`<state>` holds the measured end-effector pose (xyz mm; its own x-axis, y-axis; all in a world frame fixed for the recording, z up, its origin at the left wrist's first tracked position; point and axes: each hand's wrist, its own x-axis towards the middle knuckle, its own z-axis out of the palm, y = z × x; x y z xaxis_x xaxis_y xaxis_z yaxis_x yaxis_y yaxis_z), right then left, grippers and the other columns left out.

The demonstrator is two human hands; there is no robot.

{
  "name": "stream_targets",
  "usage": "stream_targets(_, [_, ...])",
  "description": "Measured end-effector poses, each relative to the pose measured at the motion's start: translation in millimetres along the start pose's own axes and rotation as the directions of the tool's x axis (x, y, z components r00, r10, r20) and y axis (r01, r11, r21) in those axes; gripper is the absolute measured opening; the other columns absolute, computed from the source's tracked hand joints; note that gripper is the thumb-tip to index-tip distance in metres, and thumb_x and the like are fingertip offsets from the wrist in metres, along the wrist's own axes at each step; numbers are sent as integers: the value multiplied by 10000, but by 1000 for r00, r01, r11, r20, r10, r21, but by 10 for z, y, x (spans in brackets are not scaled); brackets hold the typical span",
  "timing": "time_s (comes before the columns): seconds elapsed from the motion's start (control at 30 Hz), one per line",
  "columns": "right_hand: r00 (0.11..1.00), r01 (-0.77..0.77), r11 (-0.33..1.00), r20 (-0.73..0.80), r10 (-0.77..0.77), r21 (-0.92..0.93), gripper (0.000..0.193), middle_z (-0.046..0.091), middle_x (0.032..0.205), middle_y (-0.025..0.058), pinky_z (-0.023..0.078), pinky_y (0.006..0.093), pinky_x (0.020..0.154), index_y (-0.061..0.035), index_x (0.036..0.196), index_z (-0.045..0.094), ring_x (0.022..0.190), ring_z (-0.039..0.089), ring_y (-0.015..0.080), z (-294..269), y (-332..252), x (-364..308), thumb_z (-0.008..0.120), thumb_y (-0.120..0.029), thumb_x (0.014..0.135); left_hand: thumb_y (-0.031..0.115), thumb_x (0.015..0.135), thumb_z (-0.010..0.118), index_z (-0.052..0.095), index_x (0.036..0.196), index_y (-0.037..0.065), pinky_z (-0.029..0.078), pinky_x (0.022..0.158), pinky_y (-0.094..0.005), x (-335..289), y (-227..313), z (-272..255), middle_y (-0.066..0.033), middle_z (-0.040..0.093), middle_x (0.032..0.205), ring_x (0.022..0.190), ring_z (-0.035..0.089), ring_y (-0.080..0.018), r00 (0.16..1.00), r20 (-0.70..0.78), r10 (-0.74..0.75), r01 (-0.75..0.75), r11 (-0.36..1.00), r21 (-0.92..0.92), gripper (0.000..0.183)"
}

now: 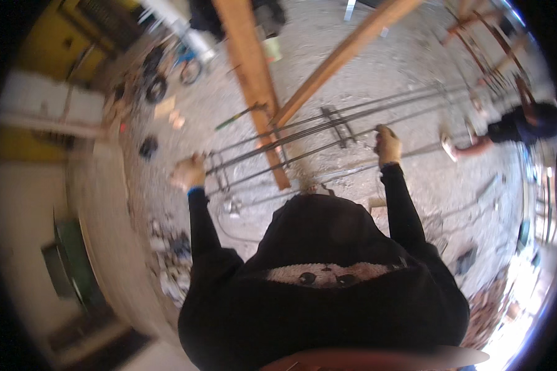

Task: The person uses pliers to twist wire ties around intersecting steel bars, securing a rebar cage structure on a wooden support frame. They repeatedly bend and twist wire segments to fasten the bars together.

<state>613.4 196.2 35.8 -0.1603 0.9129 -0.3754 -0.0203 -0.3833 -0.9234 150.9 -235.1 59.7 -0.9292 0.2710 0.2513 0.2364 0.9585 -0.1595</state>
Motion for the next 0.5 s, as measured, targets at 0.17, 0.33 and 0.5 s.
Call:
stream_targets(0.17, [997, -74, 997, -2, 74, 24, 204, 526, 700, -61, 312, 284, 461, -139, 1117, 770, 506, 387, 60, 93, -14, -24, 710, -322, 1049, 546, 986, 585, 890, 1069, 223, 328, 1166, -682, -43, 99, -298, -101, 835, 1155, 1249, 685, -386, 994, 92, 64, -46, 981, -188, 453])
stream_targets(0.33, [997, -80, 997, 17, 80, 6, 231, 507, 692, -71, 306, 289, 462, -156, 1028, 726, 502, 376, 59, 71, -32, 49, 691, -379, 1079, 551, 1011, 570, 893, 1022, 204, 340, 1144, -666, -59, 127, -431, -94, 841, 1094, 1201, 692, -384, 992, 91, 85, -60, 967, -250, 474])
stream_targets(0.5, [994, -71, 997, 83, 68, 31, 278, 523, 731, -55, 337, 290, 486, -135, 955, 701, 533, 418, 72, 53, -55, 53, 746, -400, 1024, 584, 1033, 555, 887, 997, 171, 347, 1126, -663, -71, 161, -455, -92, 837, 1083, 1191, 691, -372, 996, 75, 57, -40, 976, -215, 530])
